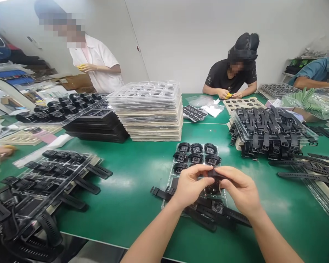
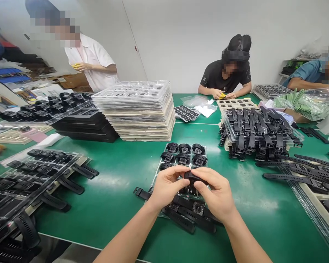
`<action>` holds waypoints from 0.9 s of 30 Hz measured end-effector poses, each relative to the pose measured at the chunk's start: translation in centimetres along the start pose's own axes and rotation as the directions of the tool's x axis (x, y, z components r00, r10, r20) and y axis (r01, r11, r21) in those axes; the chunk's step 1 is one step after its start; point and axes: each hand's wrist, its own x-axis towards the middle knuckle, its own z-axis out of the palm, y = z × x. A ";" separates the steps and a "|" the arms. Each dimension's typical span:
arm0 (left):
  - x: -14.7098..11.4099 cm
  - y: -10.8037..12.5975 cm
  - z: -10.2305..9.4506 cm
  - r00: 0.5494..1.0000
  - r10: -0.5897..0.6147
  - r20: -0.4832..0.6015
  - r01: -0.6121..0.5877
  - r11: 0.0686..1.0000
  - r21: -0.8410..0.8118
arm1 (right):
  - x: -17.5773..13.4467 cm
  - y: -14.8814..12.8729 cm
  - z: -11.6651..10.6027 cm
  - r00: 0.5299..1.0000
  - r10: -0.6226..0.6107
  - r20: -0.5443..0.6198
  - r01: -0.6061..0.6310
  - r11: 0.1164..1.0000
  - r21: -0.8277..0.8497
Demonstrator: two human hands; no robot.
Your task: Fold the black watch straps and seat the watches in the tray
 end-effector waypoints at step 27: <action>-0.5 0.7 0.4 1.000 0.017 0.020 -0.021 0.975 0.222 | -0.5 0.8 0.1 0.997 0.040 -0.059 -0.045 0.995 -0.090</action>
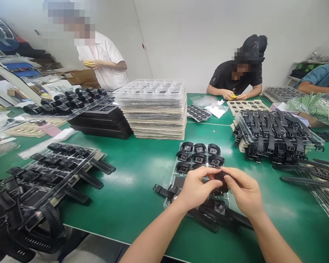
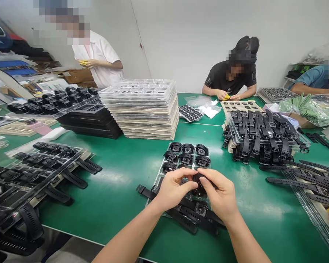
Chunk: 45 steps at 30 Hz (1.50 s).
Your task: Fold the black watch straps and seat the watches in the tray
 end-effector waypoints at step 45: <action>0.6 -1.3 -0.1 0.472 0.798 0.374 -0.701 0.082 0.709 | 1.4 -1.9 0.8 0.842 0.527 0.119 -0.530 0.764 0.368</action>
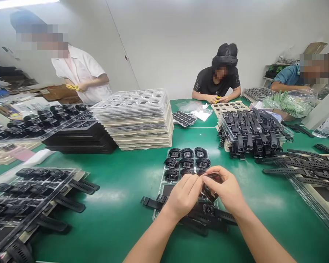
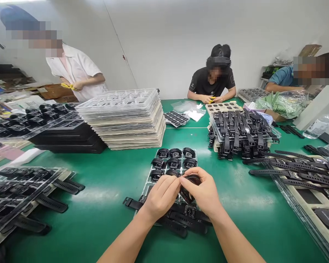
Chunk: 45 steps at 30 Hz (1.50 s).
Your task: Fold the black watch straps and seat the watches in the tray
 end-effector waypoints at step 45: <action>-0.2 -4.8 -4.9 0.594 -0.784 -0.180 0.630 0.592 -0.503 | -7.1 3.9 5.9 0.766 -0.166 0.621 0.630 0.000 -0.777</action>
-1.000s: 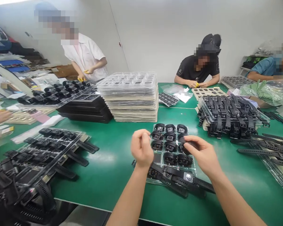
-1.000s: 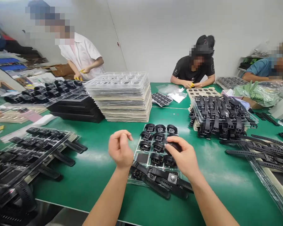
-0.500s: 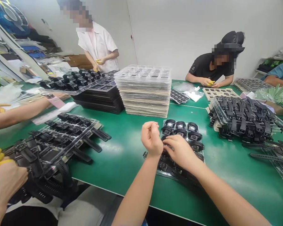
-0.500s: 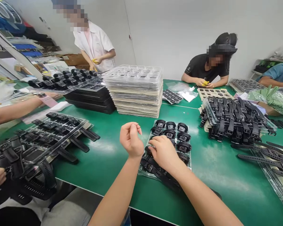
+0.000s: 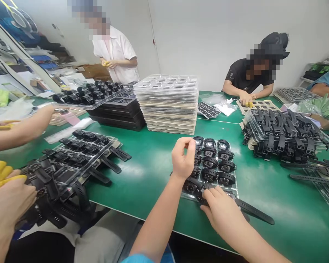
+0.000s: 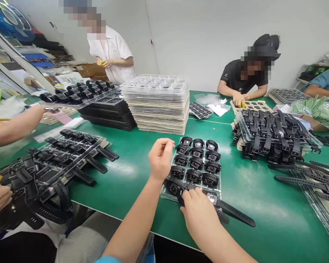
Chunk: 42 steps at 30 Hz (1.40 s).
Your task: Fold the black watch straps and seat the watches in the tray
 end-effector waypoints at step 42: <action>-3.7 1.5 5.0 0.180 -0.236 0.955 0.976 0.166 -0.143 | -1.7 8.8 -3.8 0.796 0.543 -0.268 -0.027 0.474 0.880</action>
